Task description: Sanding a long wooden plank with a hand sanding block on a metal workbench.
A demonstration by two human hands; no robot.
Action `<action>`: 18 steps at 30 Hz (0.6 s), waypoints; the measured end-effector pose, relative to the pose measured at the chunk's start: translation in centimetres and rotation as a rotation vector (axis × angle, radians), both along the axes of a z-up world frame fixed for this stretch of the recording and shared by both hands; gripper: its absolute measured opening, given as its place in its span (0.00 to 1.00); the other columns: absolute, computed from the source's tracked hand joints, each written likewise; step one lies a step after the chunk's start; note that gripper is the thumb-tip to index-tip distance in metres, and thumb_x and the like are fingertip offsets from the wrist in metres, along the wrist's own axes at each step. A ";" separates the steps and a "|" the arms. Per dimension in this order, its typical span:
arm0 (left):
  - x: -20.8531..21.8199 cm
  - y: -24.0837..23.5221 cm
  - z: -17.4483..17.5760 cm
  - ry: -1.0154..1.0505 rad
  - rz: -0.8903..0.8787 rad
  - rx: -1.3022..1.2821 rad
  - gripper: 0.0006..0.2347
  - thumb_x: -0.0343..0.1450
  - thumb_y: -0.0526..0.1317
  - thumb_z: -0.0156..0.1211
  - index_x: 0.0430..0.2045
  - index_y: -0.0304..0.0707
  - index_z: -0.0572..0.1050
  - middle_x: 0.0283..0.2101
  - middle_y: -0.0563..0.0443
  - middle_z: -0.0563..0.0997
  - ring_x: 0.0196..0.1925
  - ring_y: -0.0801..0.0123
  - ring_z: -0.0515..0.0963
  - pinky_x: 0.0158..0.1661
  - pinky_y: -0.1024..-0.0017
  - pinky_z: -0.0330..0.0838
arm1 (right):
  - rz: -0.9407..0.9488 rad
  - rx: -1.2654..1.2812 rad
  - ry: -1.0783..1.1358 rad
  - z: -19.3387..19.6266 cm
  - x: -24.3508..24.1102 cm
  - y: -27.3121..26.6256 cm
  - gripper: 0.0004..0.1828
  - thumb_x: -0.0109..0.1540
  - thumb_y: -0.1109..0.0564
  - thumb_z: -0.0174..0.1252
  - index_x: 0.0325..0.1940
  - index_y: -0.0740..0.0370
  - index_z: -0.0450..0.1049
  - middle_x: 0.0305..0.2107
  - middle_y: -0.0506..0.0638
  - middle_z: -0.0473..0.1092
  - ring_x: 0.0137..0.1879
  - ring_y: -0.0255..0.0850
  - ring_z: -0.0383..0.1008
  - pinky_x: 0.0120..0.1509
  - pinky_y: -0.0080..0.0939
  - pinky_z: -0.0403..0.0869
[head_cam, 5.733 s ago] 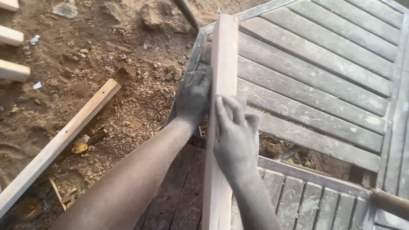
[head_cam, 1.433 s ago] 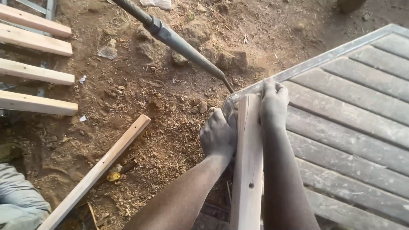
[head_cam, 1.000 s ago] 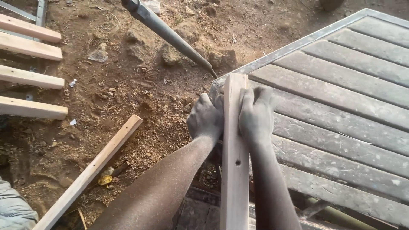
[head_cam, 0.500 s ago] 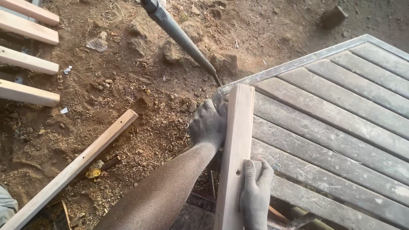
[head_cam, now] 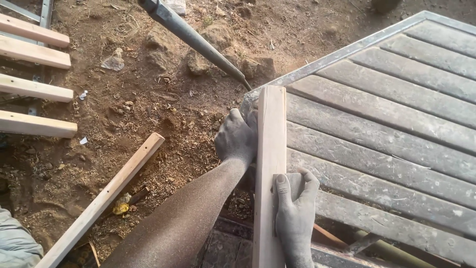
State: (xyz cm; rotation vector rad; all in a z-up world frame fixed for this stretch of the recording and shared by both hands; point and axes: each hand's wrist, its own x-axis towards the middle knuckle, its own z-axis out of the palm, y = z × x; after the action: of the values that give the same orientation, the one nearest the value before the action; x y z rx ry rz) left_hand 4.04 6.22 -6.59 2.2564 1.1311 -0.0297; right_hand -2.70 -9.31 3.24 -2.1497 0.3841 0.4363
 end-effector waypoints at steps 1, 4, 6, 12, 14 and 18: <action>0.0 0.1 0.1 0.010 -0.001 0.002 0.28 0.76 0.61 0.25 0.49 0.37 0.68 0.43 0.39 0.80 0.41 0.49 0.83 0.35 0.53 0.78 | 0.004 0.034 -0.018 -0.2 0.0 -0.1 0.35 0.57 0.35 0.54 0.64 0.54 0.64 0.57 0.48 0.69 0.64 0.40 0.68 0.69 0.41 0.63; -0.1 0.1 0.5 0.018 -0.012 0.000 0.30 0.76 0.62 0.23 0.52 0.36 0.67 0.45 0.38 0.80 0.42 0.47 0.83 0.37 0.50 0.77 | 0.010 0.084 -0.037 -0.2 -0.1 -0.3 0.34 0.59 0.37 0.53 0.64 0.55 0.63 0.59 0.49 0.67 0.66 0.40 0.66 0.71 0.41 0.61; -0.2 0.2 0.8 0.015 -0.020 -0.002 0.30 0.75 0.62 0.24 0.52 0.36 0.67 0.46 0.38 0.80 0.43 0.47 0.83 0.38 0.49 0.76 | 0.014 0.102 -0.038 0.0 -0.2 -0.3 0.33 0.60 0.38 0.51 0.65 0.55 0.62 0.61 0.49 0.66 0.69 0.41 0.65 0.72 0.42 0.60; -0.1 0.2 0.8 0.025 -0.015 -0.014 0.30 0.76 0.62 0.25 0.53 0.35 0.67 0.47 0.37 0.79 0.45 0.48 0.82 0.40 0.51 0.76 | 0.019 0.093 -0.053 0.0 -0.3 -0.4 0.33 0.59 0.45 0.45 0.68 0.55 0.60 0.65 0.49 0.64 0.73 0.42 0.62 0.74 0.45 0.59; -0.1 0.4 0.8 0.052 -0.005 -0.026 0.28 0.77 0.61 0.27 0.51 0.36 0.68 0.45 0.40 0.79 0.43 0.51 0.82 0.39 0.53 0.76 | 0.040 0.094 -0.063 0.3 -0.3 -0.2 0.34 0.59 0.45 0.45 0.69 0.56 0.59 0.68 0.49 0.61 0.76 0.42 0.57 0.76 0.46 0.56; -0.1 0.3 0.9 0.068 -0.005 -0.036 0.29 0.76 0.62 0.26 0.50 0.36 0.68 0.45 0.39 0.79 0.44 0.50 0.82 0.41 0.52 0.76 | 0.068 0.076 -0.165 -1.4 -0.5 -0.9 0.32 0.61 0.46 0.47 0.69 0.59 0.60 0.68 0.53 0.61 0.76 0.44 0.57 0.77 0.46 0.54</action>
State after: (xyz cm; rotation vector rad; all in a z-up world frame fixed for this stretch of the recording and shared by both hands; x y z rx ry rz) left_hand 3.98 6.53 -5.68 2.2415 1.1511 -0.1287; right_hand -3.24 -10.19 1.87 -2.1113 0.1988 0.3037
